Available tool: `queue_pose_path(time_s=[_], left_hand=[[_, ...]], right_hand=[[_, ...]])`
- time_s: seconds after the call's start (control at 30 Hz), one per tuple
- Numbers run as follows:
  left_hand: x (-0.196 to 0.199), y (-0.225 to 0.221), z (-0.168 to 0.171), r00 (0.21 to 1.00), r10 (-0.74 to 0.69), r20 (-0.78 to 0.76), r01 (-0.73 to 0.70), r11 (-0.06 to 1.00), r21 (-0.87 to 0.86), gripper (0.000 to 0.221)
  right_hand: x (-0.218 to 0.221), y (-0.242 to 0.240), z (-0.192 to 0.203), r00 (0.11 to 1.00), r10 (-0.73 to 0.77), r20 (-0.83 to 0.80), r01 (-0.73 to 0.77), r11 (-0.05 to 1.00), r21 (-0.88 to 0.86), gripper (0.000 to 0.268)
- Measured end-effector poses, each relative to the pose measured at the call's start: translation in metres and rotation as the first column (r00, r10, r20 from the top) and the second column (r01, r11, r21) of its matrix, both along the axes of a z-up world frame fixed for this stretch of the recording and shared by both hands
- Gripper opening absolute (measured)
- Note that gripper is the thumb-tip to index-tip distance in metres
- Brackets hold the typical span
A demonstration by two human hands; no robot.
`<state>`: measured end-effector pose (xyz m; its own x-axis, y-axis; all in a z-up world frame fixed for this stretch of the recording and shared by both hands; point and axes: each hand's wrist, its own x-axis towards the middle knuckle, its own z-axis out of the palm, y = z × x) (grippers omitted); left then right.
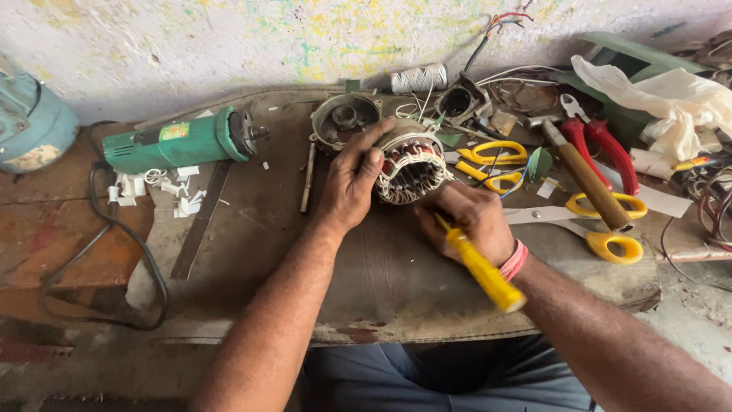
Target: The person uses a hammer to tap a motor stator, then uses a screwdriver to adjust internal windings. They insert a rotor into the stator and later handle a circular white component, manipulating wires and parts on a cluttered workbench.
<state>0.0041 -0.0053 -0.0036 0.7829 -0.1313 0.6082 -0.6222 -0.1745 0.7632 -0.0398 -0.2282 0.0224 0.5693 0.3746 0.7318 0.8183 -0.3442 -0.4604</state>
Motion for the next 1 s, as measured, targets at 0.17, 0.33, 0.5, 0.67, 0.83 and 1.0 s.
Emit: queue_pose_path(time_s=[0.17,0.33,0.5,0.67,0.83,1.0], left_hand=[[-0.003,0.000,0.003,1.000,0.014,0.022,-0.014,1.000,0.019,0.058],[-0.005,-0.001,0.006,1.000,-0.009,0.002,0.009,1.000,-0.007,0.056],[-0.006,-0.001,0.006,1.000,-0.016,-0.009,0.015,0.999,-0.028,0.055],[-0.007,0.000,0.007,1.000,0.005,-0.009,-0.005,1.000,-0.021,0.054],[-0.007,0.000,0.008,1.000,-0.003,0.003,0.003,1.000,-0.019,0.054],[-0.006,0.000,0.008,1.000,-0.021,-0.013,0.021,0.999,-0.029,0.055]], right_hand=[[-0.004,-0.002,-0.003,1.000,0.005,-0.028,-0.007,0.999,-0.039,0.019],[0.003,0.002,-0.007,0.997,-0.025,-0.074,0.019,0.997,-0.080,0.017],[0.006,0.007,-0.006,0.994,-0.035,-0.100,0.024,0.994,-0.109,0.017],[0.004,0.006,-0.003,0.999,-0.039,0.015,0.040,0.992,-0.122,0.024],[0.005,0.003,-0.002,0.999,0.004,-0.039,-0.010,0.988,-0.156,0.028],[0.005,0.005,-0.002,1.000,0.011,-0.010,-0.012,0.987,-0.160,0.027]])
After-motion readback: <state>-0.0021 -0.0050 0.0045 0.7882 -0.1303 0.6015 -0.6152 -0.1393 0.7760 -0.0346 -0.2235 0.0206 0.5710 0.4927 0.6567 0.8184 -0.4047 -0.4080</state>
